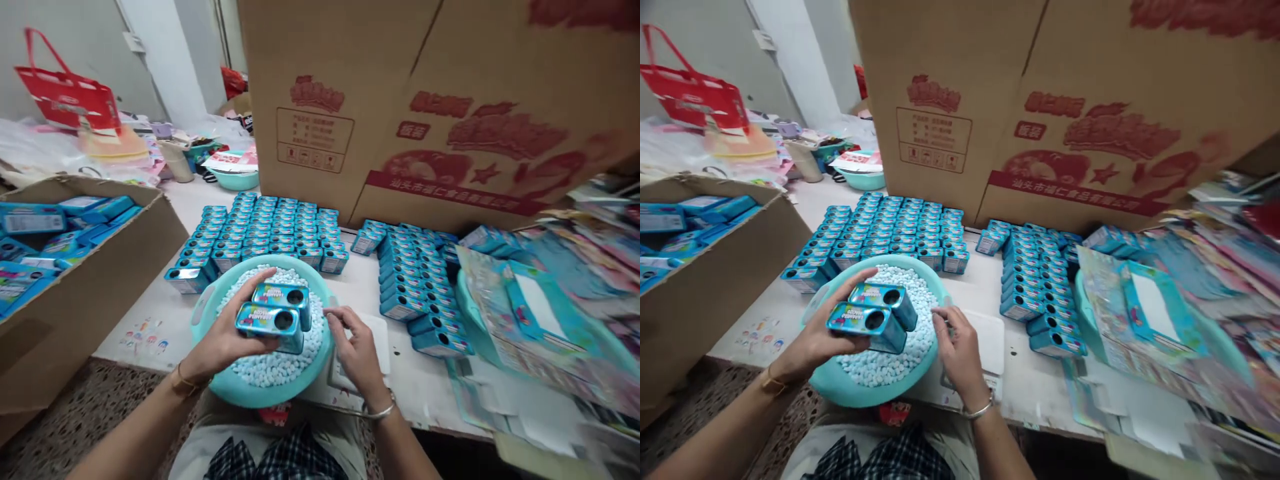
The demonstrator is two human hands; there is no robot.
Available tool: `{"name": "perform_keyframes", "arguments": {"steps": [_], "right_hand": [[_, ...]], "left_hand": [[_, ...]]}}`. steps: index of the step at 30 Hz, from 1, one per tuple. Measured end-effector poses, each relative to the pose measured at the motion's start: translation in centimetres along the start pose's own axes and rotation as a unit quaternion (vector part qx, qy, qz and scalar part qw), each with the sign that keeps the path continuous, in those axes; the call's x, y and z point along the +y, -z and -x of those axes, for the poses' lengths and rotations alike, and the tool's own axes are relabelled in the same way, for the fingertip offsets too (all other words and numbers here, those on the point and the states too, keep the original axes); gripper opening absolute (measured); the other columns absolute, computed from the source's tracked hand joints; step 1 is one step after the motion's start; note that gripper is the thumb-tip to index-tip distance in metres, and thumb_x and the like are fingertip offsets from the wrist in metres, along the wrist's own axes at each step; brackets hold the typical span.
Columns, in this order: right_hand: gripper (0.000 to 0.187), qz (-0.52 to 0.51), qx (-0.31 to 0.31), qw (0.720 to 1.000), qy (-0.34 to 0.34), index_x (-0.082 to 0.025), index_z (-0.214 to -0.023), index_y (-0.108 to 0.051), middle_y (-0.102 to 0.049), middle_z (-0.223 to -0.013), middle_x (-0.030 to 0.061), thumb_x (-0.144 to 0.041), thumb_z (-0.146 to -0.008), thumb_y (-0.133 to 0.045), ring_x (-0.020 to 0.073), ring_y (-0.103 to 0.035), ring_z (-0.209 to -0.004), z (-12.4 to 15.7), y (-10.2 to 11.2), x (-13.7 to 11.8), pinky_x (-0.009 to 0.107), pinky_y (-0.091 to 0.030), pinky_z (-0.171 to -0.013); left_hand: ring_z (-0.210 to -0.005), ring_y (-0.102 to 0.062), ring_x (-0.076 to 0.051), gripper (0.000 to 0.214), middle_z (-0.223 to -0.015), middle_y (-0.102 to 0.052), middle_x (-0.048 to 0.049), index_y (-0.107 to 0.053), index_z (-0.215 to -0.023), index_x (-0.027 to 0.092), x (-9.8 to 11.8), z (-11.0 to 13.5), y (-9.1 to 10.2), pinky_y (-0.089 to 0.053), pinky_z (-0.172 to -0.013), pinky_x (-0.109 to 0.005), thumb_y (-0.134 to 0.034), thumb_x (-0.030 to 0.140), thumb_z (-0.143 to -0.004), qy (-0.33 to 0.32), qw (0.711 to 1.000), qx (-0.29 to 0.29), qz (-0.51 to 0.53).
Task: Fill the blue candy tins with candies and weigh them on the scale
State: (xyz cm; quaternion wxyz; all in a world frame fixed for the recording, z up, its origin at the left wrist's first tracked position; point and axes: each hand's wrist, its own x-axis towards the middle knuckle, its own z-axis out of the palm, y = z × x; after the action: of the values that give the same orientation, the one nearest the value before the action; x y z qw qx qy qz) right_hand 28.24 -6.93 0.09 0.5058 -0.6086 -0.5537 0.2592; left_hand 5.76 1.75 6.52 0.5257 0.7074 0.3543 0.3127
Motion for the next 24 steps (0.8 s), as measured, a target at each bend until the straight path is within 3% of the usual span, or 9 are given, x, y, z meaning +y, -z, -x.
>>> {"name": "perform_keyframes", "arguments": {"steps": [2, 6, 10, 13, 17, 20, 24], "right_hand": [[0.019, 0.014, 0.029, 0.999, 0.019, -0.022, -0.1, -0.064, -0.066, -0.095, 0.0056, -0.027, -0.096, -0.046, 0.0189, -0.061, -0.092, 2.5, -0.9, -0.4, 0.032, -0.049, -0.082], [0.014, 0.097, -0.09, 0.973, 0.191, -0.021, -0.098, -0.064, -0.068, -0.095, 0.006, -0.024, -0.09, -0.053, 0.0198, -0.06, -0.092, 6.4, -4.3, -1.1, 0.033, -0.049, -0.083], [0.019, 0.152, -0.101, 0.936, 0.301, -0.018, -0.09, -0.064, -0.067, -0.088, 0.0034, -0.036, -0.087, -0.057, 0.0177, -0.059, -0.079, 7.1, -6.4, -0.3, 0.03, -0.049, -0.071], [0.021, 0.162, -0.075, 0.933, 0.314, -0.018, -0.09, -0.064, -0.067, -0.09, 0.0028, -0.038, -0.087, -0.057, 0.0168, -0.059, -0.081, 6.7, -6.0, 0.7, 0.029, -0.048, -0.072], [0.02, 0.144, -0.043, 0.942, 0.3, -0.018, -0.09, -0.064, -0.068, -0.089, 0.0031, -0.036, -0.088, -0.055, 0.0156, -0.06, -0.087, 6.5, -5.0, 1.5, 0.028, -0.049, -0.08], [0.021, 0.134, -0.043, 0.946, 0.293, -0.018, -0.09, -0.064, -0.069, -0.089, 0.0029, -0.037, -0.089, -0.055, 0.015, -0.06, -0.088, 6.5, -4.7, 1.7, 0.028, -0.049, -0.082], [0.025, 0.139, -0.081, 0.949, 0.269, -0.02, -0.089, -0.062, -0.07, -0.091, 0.0026, -0.043, -0.091, -0.051, 0.0154, -0.061, -0.09, 6.6, -4.7, 1.7, 0.028, -0.05, -0.084]], "left_hand": [[-0.116, -0.059, -0.03, 0.09, -0.137, -0.054, -0.0044, -0.04, -0.14, 0.03, 1.6, -2.3, -2.0, -0.049, -0.099, -0.038, -0.085, 0.032, -0.063, -0.018, 0.999, -0.032, 0.025], [-0.101, -0.065, -0.023, 0.076, -0.129, -0.057, -0.007, -0.039, -0.133, 0.027, 2.8, -7.0, -8.1, -0.054, -0.087, -0.034, -0.081, 0.031, -0.069, -0.045, 0.99, -0.126, 0.053], [-0.096, -0.065, -0.022, 0.076, -0.117, -0.06, -0.0082, -0.037, -0.132, 0.022, 0.1, -9.7, -14.3, -0.053, -0.086, -0.036, -0.079, 0.032, -0.07, -0.055, 0.974, -0.219, 0.001], [-0.112, -0.058, -0.026, 0.071, -0.124, -0.055, -0.0103, -0.044, -0.13, 0.021, -2.4, -10.5, -17.3, -0.046, -0.098, -0.041, -0.079, 0.033, -0.07, -0.096, 0.968, -0.222, -0.065], [-0.113, -0.055, -0.025, 0.045, -0.118, -0.057, -0.0086, -0.061, -0.115, 0.022, -3.7, -10.5, -18.9, -0.042, -0.102, -0.041, -0.076, 0.031, -0.073, -0.141, 0.948, -0.252, -0.133], [-0.113, -0.057, -0.025, 0.038, -0.119, -0.058, -0.0088, -0.063, -0.109, 0.022, -3.4, -10.3, -18.9, -0.042, -0.102, -0.042, -0.074, 0.03, -0.073, -0.126, 0.948, -0.262, -0.132], [-0.135, -0.043, -0.031, 0.042, -0.138, -0.052, -0.0143, -0.065, -0.108, 0.02, -3.2, -10.0, -18.6, -0.029, -0.114, -0.048, -0.078, 0.032, -0.07, -0.074, 0.957, -0.253, -0.118]]}}
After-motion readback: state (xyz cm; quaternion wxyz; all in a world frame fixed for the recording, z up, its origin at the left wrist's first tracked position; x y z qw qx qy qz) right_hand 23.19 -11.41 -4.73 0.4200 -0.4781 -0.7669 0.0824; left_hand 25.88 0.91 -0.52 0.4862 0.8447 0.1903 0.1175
